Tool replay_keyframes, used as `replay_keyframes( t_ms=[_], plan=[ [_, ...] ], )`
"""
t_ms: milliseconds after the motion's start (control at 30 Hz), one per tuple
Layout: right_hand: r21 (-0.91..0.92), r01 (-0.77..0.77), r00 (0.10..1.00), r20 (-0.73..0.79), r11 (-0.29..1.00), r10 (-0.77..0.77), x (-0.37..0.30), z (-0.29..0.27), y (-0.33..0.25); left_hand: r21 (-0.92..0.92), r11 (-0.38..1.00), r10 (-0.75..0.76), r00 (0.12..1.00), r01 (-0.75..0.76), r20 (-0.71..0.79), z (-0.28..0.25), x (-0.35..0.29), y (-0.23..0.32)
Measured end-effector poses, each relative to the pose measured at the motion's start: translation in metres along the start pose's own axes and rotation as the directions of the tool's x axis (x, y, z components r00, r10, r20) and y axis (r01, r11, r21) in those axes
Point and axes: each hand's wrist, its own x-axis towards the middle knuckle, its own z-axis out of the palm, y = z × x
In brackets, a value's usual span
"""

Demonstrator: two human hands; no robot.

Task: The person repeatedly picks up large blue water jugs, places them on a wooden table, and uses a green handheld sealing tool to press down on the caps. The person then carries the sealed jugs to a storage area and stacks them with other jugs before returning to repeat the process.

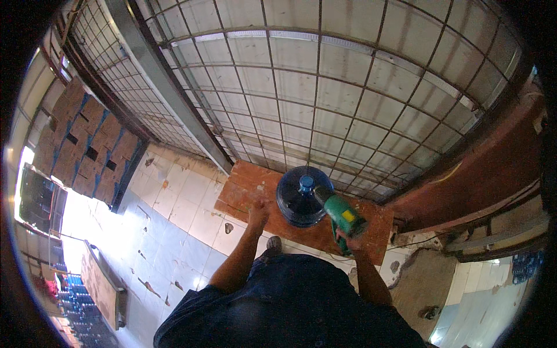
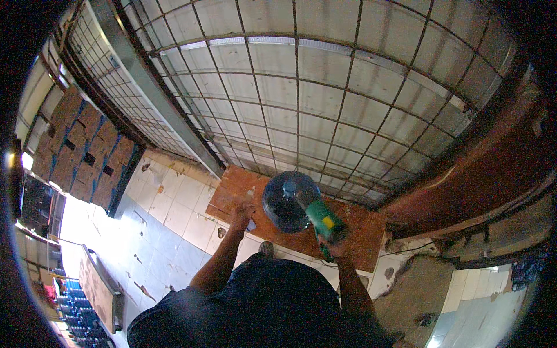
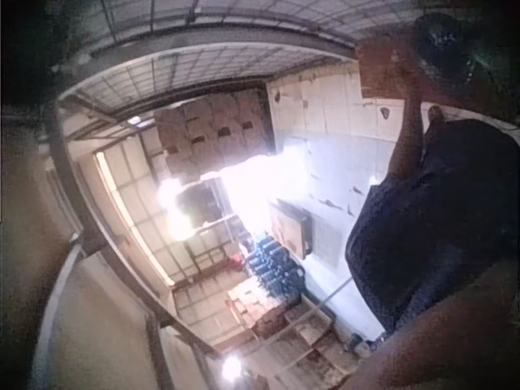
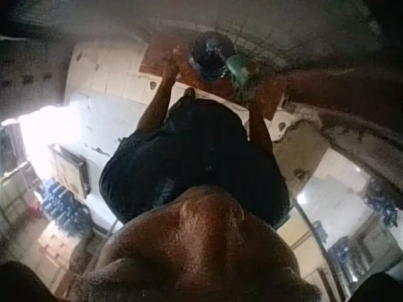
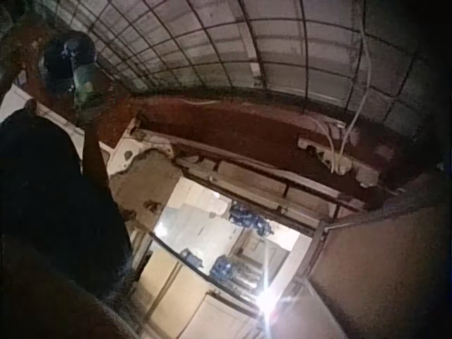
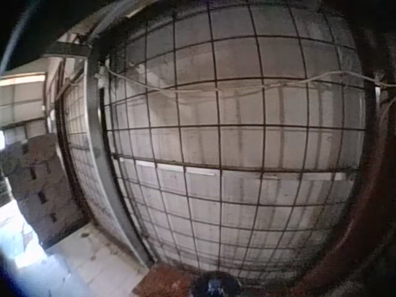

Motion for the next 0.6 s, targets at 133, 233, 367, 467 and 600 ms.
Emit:
replay_keyframes(
  t_ms=[133, 233, 367, 467, 600],
  plan=[
    [0.722, -0.337, 0.939, 0.306, 0.604, 0.158, -0.024, 0.018, 0.033, -0.14, 0.986, -0.036, 0.935, 0.091, 0.354, 0.026, -0.028, -0.013],
    [0.604, -0.193, 0.977, 0.195, 0.774, 0.091, -0.038, 0.066, -0.006, -0.206, 0.874, -0.27, 0.794, 0.439, 0.544, 0.053, -0.069, 0.02],
    [-0.53, 0.219, 0.971, 0.199, 0.819, -0.131, -0.043, 0.07, 0.009, -0.284, 0.805, -0.26, 0.739, 0.521, 0.621, 0.075, -0.089, 0.007],
    [-0.706, 0.305, 0.952, 0.237, 0.639, -0.192, -0.042, 0.094, -0.022, -0.319, 0.809, -0.238, 0.771, 0.494, 0.591, 0.067, -0.098, 0.007],
    [-0.721, 0.226, 0.972, 0.214, 0.655, -0.1, -0.041, 0.124, -0.049, -0.334, 0.78, -0.298, 0.784, 0.529, 0.545, 0.044, -0.093, -0.002]
  ],
)
